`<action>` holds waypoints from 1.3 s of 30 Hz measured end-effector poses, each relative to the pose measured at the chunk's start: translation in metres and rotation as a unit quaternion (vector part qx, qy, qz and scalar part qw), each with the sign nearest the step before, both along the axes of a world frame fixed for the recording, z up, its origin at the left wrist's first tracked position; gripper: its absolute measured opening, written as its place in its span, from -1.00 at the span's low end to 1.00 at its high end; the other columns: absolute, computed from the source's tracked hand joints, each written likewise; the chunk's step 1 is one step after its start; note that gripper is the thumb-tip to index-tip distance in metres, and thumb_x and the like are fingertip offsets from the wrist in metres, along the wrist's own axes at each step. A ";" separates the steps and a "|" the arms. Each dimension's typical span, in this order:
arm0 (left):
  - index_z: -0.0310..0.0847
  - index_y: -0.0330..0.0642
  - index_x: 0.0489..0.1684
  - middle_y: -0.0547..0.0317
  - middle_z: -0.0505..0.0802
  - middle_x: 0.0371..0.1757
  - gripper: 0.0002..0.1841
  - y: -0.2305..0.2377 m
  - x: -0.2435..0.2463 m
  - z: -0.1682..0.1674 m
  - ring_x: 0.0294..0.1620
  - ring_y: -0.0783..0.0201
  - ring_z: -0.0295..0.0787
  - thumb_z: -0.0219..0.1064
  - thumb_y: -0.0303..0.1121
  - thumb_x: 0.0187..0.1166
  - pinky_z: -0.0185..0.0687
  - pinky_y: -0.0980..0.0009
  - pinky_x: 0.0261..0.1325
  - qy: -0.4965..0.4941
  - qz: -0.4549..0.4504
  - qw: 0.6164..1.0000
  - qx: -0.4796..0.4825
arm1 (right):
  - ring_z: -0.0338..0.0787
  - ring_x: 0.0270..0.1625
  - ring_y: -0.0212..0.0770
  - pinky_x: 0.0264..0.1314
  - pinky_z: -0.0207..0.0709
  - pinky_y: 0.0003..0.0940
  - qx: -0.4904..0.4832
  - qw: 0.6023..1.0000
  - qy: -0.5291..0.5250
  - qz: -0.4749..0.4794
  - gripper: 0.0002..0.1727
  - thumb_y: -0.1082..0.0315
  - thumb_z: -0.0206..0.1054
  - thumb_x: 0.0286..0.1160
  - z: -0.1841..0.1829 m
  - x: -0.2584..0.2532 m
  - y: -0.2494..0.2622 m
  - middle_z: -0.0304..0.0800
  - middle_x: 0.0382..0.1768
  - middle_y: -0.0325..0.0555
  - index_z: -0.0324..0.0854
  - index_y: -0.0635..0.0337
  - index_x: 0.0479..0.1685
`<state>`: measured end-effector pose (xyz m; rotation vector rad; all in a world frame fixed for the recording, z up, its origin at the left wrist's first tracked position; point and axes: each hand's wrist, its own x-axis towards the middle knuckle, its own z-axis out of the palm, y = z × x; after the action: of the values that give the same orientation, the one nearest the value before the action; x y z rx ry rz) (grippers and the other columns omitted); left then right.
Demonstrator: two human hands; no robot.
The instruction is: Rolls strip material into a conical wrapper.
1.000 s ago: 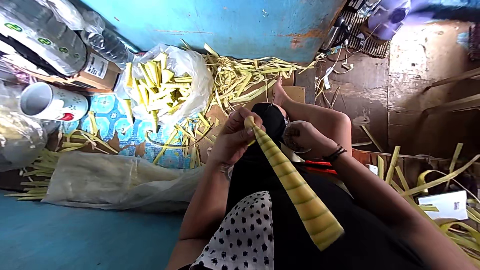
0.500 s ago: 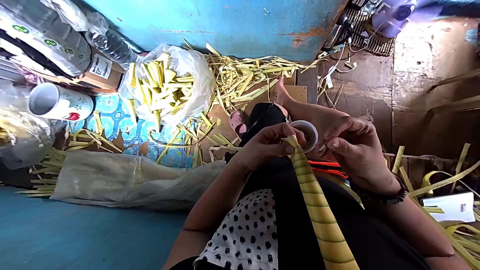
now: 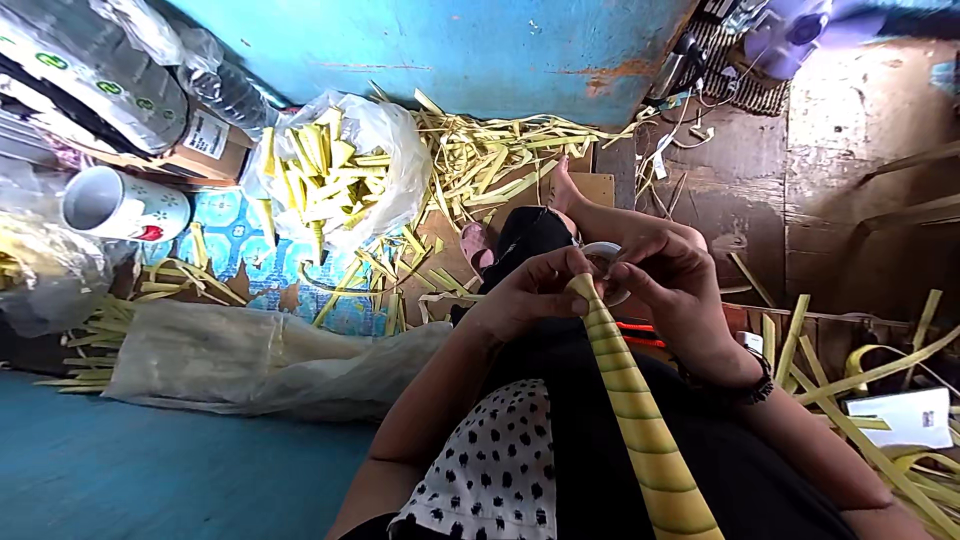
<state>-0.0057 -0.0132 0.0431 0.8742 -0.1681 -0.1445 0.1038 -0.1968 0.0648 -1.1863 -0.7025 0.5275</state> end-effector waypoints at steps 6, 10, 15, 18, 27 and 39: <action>0.68 0.12 -0.07 0.35 0.80 -0.13 -0.81 0.002 -0.001 -0.001 -0.07 0.43 0.76 0.55 -0.28 0.46 0.70 0.45 0.04 -0.013 0.003 1.000 -0.007 | 0.84 -0.22 -0.41 -0.14 0.83 -0.49 -0.057 0.995 -0.076 0.038 -0.79 0.56 0.53 0.33 0.002 0.000 -0.012 0.87 -0.16 -0.27 0.81 0.17 -0.08; 0.70 0.11 -0.10 0.36 0.79 -0.13 -0.82 0.001 -0.001 0.003 -0.10 0.46 0.73 0.55 -0.30 0.46 0.68 0.48 -0.01 -0.016 0.012 1.000 -0.007 | 0.82 -0.13 -0.39 -0.10 0.79 -0.51 -0.061 0.981 -0.183 0.015 -0.76 0.59 0.55 0.28 0.001 0.004 -0.016 0.85 -0.15 -0.22 0.85 0.25 -0.06; 0.71 0.10 -0.04 0.31 0.81 0.02 -0.80 -0.001 0.000 0.003 -0.02 0.43 0.77 0.54 -0.29 0.47 0.73 0.45 0.03 -0.015 0.016 1.000 0.009 | 0.87 -0.21 -0.41 -0.13 0.84 -0.45 0.025 0.996 -0.088 0.017 -0.86 0.39 0.56 0.41 0.015 -0.001 -0.018 0.89 -0.18 -0.35 0.82 0.03 -0.10; 0.71 0.12 -0.06 0.38 0.82 -0.06 -0.81 -0.003 0.000 0.006 -0.06 0.53 0.75 0.54 -0.31 0.47 0.68 0.56 -0.01 -0.012 0.015 1.000 0.022 | 0.84 -0.04 -0.40 -0.01 0.81 -0.47 0.028 0.991 -0.124 0.028 -0.88 0.40 0.52 0.44 0.021 -0.004 -0.013 0.84 -0.09 -0.33 0.81 0.08 -0.10; 0.62 0.13 -0.01 0.35 0.80 0.00 -0.82 -0.003 0.000 0.006 0.00 0.45 0.74 0.45 -0.36 0.55 0.69 0.42 0.11 -0.011 -0.015 1.000 0.020 | 0.78 -0.11 -0.45 -0.20 0.76 -0.58 -0.046 0.985 -0.165 0.023 -0.91 0.47 0.42 0.38 0.017 -0.001 -0.013 0.74 -0.07 -0.29 0.70 0.13 -0.20; 0.45 -0.02 0.05 0.33 0.75 -0.08 -0.82 -0.007 0.000 0.018 -0.15 0.53 0.73 0.23 -0.54 0.67 0.71 0.55 -0.08 -0.032 -0.011 0.992 0.121 | 0.79 -0.06 -0.45 -0.09 0.76 -0.57 -0.075 0.965 -0.250 -0.029 -0.96 0.51 0.44 0.40 0.020 -0.008 -0.010 0.78 -0.11 -0.25 0.73 0.20 -0.27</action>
<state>-0.0053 -0.0204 0.0611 1.1189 -0.2243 -0.1599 0.0961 -0.2063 0.0852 -1.4983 -1.0664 0.2295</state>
